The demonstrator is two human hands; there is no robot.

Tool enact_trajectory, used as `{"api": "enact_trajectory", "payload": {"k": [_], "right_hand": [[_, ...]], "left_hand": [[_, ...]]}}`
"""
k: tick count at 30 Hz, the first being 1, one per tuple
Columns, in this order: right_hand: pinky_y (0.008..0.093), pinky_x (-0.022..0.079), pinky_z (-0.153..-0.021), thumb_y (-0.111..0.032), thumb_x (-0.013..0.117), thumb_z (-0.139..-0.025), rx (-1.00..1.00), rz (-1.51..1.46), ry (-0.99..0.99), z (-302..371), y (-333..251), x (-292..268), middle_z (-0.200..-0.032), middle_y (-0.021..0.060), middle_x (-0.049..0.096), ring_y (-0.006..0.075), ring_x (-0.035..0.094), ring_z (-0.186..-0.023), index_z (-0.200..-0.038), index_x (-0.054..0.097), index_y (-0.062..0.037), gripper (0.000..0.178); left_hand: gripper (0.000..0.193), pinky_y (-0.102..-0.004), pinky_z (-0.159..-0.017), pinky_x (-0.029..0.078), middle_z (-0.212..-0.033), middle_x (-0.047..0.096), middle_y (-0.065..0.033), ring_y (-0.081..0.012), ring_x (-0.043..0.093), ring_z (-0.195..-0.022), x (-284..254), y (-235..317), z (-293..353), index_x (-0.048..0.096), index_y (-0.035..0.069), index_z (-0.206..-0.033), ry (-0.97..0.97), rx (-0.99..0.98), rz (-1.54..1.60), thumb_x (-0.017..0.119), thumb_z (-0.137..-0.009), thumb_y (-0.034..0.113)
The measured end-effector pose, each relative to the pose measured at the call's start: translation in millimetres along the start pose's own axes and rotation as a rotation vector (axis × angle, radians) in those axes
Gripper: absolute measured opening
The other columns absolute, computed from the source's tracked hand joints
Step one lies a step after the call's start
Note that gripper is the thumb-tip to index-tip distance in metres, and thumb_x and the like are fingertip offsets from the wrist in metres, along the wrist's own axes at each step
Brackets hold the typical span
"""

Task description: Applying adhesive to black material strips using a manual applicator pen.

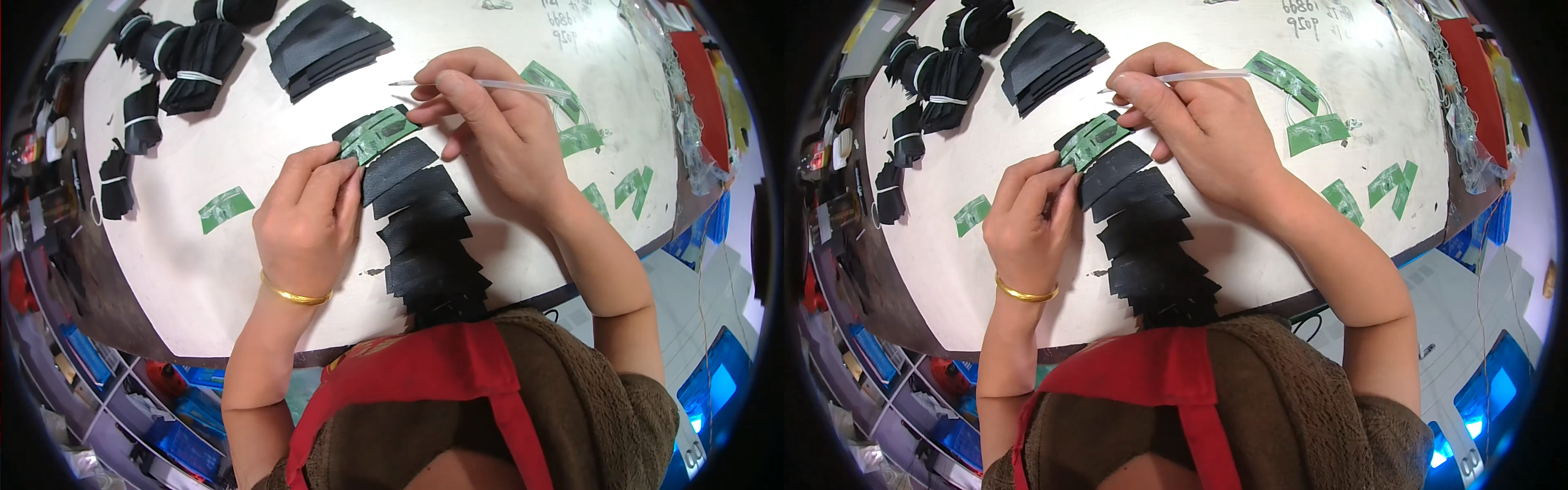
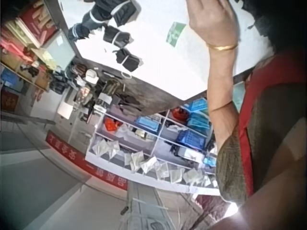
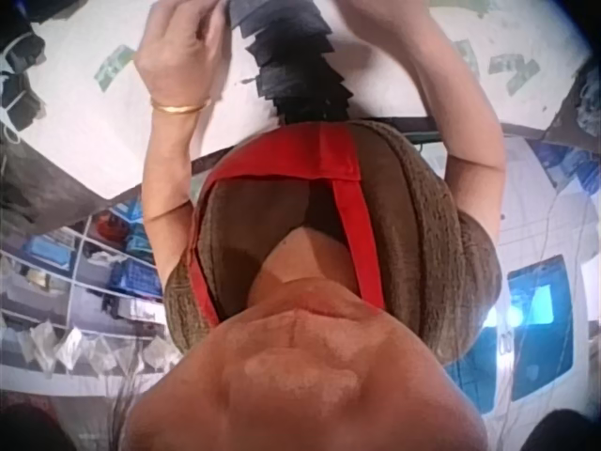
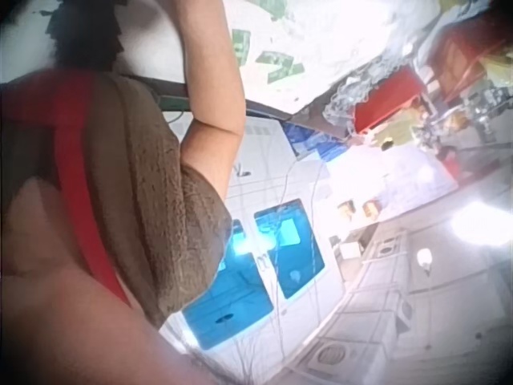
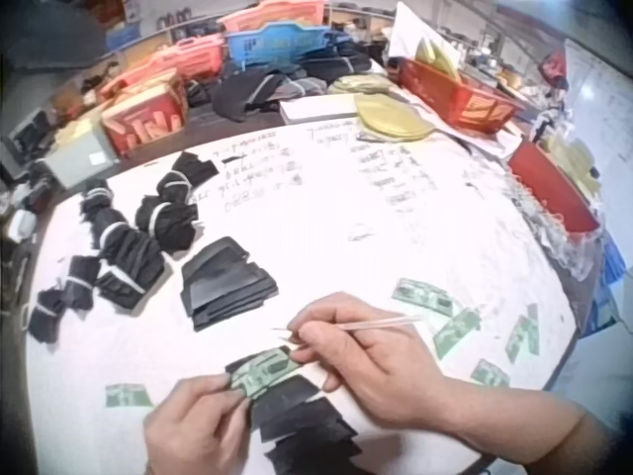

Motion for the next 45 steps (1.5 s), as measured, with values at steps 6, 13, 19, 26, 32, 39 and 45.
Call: {"api": "enact_trajectory", "payload": {"k": [6, 13, 19, 26, 32, 39, 45], "right_hand": [[0.0308, 0.056, -0.067, -0.027, 0.053, -0.108, -0.293, 0.255, -0.013, -7, -8, 3, -0.105, 0.005, 0.073, 0.0188, 0.071, -0.078, -0.101, 0.072, 0.0032, 0.036], [0.0385, 0.055, -0.068, -0.032, 0.058, -0.104, -0.531, 0.646, -0.255, -13, -19, 40, -0.082, 0.0091, 0.072, 0.0294, 0.07, -0.077, -0.099, 0.073, -0.0096, 0.027], [0.0427, 0.053, -0.065, -0.03, 0.062, -0.102, -0.462, 0.712, -0.14, -17, -28, 18, -0.072, 0.0128, 0.066, 0.0333, 0.068, -0.072, -0.098, 0.07, -0.0085, 0.023], [0.0374, 0.053, -0.061, -0.027, 0.069, -0.097, -0.677, 0.645, -0.16, -6, -20, 33, -0.074, 0.0069, 0.068, 0.0284, 0.068, -0.068, -0.093, 0.069, -0.012, 0.015], [0.0348, 0.054, -0.065, -0.014, 0.07, -0.097, -0.489, 0.607, -0.261, -1, -23, 23, -0.082, 0.0116, 0.069, 0.031, 0.067, -0.072, -0.094, 0.07, -0.0019, 0.013], [0.0366, 0.053, -0.061, -0.026, 0.067, -0.099, -0.671, 0.712, -0.108, 1, -22, 23, -0.08, 0.007, 0.07, 0.0281, 0.069, -0.069, -0.092, 0.071, -0.0089, 0.019], [0.0308, 0.056, -0.062, -0.016, 0.069, -0.094, -0.243, 0.199, -0.086, -14, -15, -10, -0.083, 0.0098, 0.072, 0.0202, 0.072, -0.074, -0.103, 0.072, -0.0059, 0.014]], "left_hand": [[0.017, -0.0313, -0.063, 0.059, -0.099, 0.072, -0.0116, -0.0234, 0.072, -0.073, 2, 6, 0, 0.073, 0.002, -0.094, 0.046, 0.072, -0.064, 0.081, -0.079, -0.002], [0.019, -0.033, -0.066, 0.059, -0.1, 0.071, -0.0118, -0.0258, 0.072, -0.077, 1, 6, 2, 0.073, 0.002, -0.097, 0.042, 0.061, -0.043, 0.082, -0.08, -0.002], [0.016, -0.0335, -0.066, 0.059, -0.1, 0.071, -0.0117, -0.0268, 0.072, -0.078, 2, 6, 2, 0.072, 0.001, -0.095, 0.017, 0.053, -0.031, 0.08, -0.082, -0.002], [0.01, -0.0319, -0.056, 0.056, -0.098, 0.069, -0.009, -0.0228, 0.069, -0.068, 3, 7, 0, 0.07, 0.003, -0.091, 0.047, 0.124, -0.069, 0.077, -0.084, 0.002], [0.01, -0.0318, -0.055, 0.055, -0.1, 0.068, -0.0079, -0.0225, 0.069, -0.067, 3, 7, 2, 0.07, 0.003, -0.092, 0.035, 0.104, -0.083, 0.076, -0.084, 0.003], [0.01, -0.0318, -0.054, 0.055, -0.098, 0.069, -0.0077, -0.0218, 0.069, -0.067, 2, 6, 0, 0.07, 0.003, -0.091, 0.044, 0.117, -0.085, 0.077, -0.084, 0.003], [0.017, -0.0326, -0.063, 0.059, -0.101, 0.071, -0.0105, -0.025, 0.072, -0.075, 3, 4, 0, 0.072, 0.002, -0.095, 0.013, 0.076, -0.055, 0.081, -0.081, -0.002]]}}
Point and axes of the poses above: each hand's wrist, its own z-axis away from the middle knuckle, its own x-axis out of the palm, y = z × x, the point moved 5 cm from there along -z, towards the middle knuckle
